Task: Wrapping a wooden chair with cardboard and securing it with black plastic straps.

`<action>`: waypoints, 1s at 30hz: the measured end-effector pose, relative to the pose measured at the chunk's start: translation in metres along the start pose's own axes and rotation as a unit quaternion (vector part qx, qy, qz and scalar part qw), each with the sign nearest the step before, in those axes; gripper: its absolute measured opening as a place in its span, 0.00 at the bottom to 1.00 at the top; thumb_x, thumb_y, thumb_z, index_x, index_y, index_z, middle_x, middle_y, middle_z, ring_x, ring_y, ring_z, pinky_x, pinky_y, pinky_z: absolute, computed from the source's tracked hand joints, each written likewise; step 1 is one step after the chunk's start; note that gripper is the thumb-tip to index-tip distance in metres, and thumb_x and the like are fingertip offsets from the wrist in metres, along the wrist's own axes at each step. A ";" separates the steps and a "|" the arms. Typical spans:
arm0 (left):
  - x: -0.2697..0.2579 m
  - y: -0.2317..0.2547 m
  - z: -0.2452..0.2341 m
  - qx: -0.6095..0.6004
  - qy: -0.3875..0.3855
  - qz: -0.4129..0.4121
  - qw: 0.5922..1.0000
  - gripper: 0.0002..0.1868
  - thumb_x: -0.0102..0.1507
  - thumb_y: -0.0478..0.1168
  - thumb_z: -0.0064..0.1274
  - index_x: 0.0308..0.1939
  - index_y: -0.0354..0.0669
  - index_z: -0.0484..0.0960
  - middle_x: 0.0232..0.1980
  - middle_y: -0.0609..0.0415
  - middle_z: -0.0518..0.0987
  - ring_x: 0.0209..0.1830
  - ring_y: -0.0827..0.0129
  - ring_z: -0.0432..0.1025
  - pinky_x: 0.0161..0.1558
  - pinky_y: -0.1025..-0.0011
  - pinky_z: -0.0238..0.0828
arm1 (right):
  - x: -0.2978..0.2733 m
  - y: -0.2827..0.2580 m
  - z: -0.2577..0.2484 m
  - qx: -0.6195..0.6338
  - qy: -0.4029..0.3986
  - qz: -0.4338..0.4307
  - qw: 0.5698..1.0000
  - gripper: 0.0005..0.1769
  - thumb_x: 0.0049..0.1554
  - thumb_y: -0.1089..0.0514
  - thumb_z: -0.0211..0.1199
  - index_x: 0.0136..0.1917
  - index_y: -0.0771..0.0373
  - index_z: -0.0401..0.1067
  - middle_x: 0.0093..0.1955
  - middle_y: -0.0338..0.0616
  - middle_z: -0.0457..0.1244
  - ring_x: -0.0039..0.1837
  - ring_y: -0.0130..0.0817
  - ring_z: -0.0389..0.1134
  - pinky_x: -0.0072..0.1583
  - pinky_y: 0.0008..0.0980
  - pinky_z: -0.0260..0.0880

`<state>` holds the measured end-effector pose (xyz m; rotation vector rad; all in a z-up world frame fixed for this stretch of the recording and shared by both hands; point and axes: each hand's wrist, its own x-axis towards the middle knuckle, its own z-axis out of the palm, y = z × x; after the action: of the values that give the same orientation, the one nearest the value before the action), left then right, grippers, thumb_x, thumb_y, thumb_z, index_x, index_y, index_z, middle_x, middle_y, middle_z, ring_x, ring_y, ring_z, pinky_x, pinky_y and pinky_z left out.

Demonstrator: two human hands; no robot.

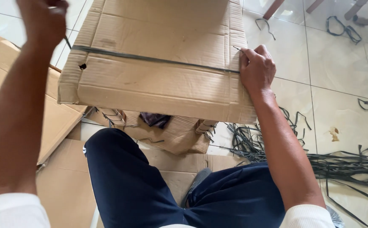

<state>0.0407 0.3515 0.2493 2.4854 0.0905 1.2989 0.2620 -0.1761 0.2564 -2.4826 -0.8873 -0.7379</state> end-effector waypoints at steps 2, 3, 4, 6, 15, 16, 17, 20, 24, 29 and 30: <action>0.019 0.037 0.026 -0.050 -0.009 0.006 0.999 0.11 0.64 0.17 0.57 0.48 0.29 0.83 0.47 0.44 0.84 0.46 0.60 0.80 0.45 0.66 0.78 | 0.002 0.000 0.001 0.002 0.004 0.002 1.000 0.07 0.62 0.53 0.67 0.53 0.52 0.83 0.45 0.45 0.65 0.49 0.47 0.69 0.50 0.46 0.69; 0.027 0.057 0.039 -0.100 -0.020 0.009 0.995 0.11 0.65 0.18 0.56 0.48 0.31 0.82 0.48 0.45 0.84 0.48 0.61 0.80 0.46 0.67 0.80 | 0.001 0.001 0.001 0.004 0.004 0.006 1.000 0.07 0.62 0.53 0.67 0.53 0.52 0.83 0.45 0.45 0.65 0.49 0.47 0.69 0.50 0.46 0.70; 0.029 0.071 0.049 -0.100 -0.020 0.011 0.995 0.11 0.65 0.18 0.56 0.48 0.31 0.82 0.48 0.45 0.84 0.48 0.61 0.80 0.46 0.67 0.80 | 0.001 0.000 0.000 0.004 0.006 0.006 1.000 0.07 0.62 0.53 0.67 0.53 0.52 0.83 0.45 0.45 0.65 0.49 0.47 0.69 0.50 0.46 0.70; 0.030 0.100 0.075 -0.149 -0.039 -0.006 0.988 0.09 0.65 0.22 0.60 0.48 0.34 0.82 0.47 0.48 0.85 0.49 0.64 0.83 0.49 0.67 0.81 | 0.001 0.000 -0.001 0.012 0.002 0.018 1.000 0.08 0.62 0.53 0.67 0.53 0.52 0.83 0.45 0.45 0.65 0.48 0.47 0.69 0.50 0.47 0.70; 0.027 0.183 0.155 -0.039 -0.120 -0.028 0.992 0.07 0.58 0.37 0.63 0.40 0.50 0.89 0.37 0.52 0.86 0.38 0.53 0.80 0.39 0.55 0.75 | 0.002 -0.002 -0.004 0.014 0.004 0.018 1.000 0.08 0.62 0.53 0.66 0.52 0.53 0.83 0.45 0.45 0.65 0.49 0.47 0.70 0.50 0.47 0.69; 0.028 0.192 0.161 -0.039 -0.120 -0.029 0.992 0.07 0.58 0.37 0.63 0.40 0.50 0.89 0.37 0.52 0.86 0.38 0.53 0.80 0.39 0.55 0.75 | 0.001 -0.003 -0.004 0.014 0.003 0.017 1.000 0.08 0.62 0.53 0.66 0.52 0.53 0.83 0.45 0.45 0.65 0.49 0.47 0.70 0.50 0.47 0.69; 0.030 0.200 0.167 -0.056 -0.139 -0.050 0.988 0.07 0.58 0.37 0.63 0.40 0.50 0.89 0.37 0.53 0.86 0.38 0.53 0.80 0.39 0.55 0.75 | 0.001 -0.003 -0.004 0.012 0.003 0.019 1.000 0.08 0.62 0.54 0.66 0.52 0.53 0.83 0.45 0.45 0.66 0.49 0.47 0.70 0.50 0.47 0.69; 0.035 0.218 0.188 -0.090 -0.154 -0.067 0.982 0.08 0.57 0.37 0.62 0.39 0.51 0.88 0.37 0.53 0.86 0.38 0.54 0.80 0.39 0.55 0.76 | 0.003 -0.006 -0.004 0.008 0.001 0.025 1.000 0.08 0.62 0.54 0.66 0.52 0.52 0.83 0.46 0.45 0.66 0.49 0.47 0.70 0.50 0.46 0.69; 0.043 0.243 0.225 -0.146 -0.144 -0.053 0.977 0.06 0.58 0.38 0.62 0.39 0.51 0.88 0.37 0.52 0.86 0.37 0.53 0.80 0.39 0.55 0.76 | 0.004 -0.008 -0.007 0.003 -0.005 0.039 0.999 0.08 0.61 0.54 0.66 0.52 0.53 0.83 0.46 0.45 0.66 0.48 0.47 0.70 0.50 0.46 0.69; 0.048 0.275 0.261 -0.173 -0.151 -0.025 0.973 0.05 0.59 0.39 0.61 0.38 0.53 0.88 0.38 0.53 0.86 0.39 0.53 0.80 0.40 0.54 0.74 | 0.004 -0.012 -0.009 0.002 -0.005 0.038 0.999 0.08 0.62 0.55 0.65 0.52 0.54 0.83 0.45 0.46 0.66 0.47 0.47 0.70 0.49 0.46 0.69; 0.050 0.283 0.266 -0.200 -0.161 -0.032 0.966 0.05 0.59 0.39 0.60 0.39 0.53 0.87 0.39 0.54 0.86 0.40 0.55 0.80 0.41 0.55 0.75 | 0.005 -0.013 -0.010 0.005 -0.001 0.034 0.999 0.08 0.62 0.56 0.65 0.52 0.55 0.82 0.45 0.46 0.66 0.47 0.47 0.70 0.49 0.46 0.69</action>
<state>0.2571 0.0254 0.2394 2.2805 -0.1524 0.7787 0.2534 -0.1700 0.2692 -2.4925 -0.8017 -0.7063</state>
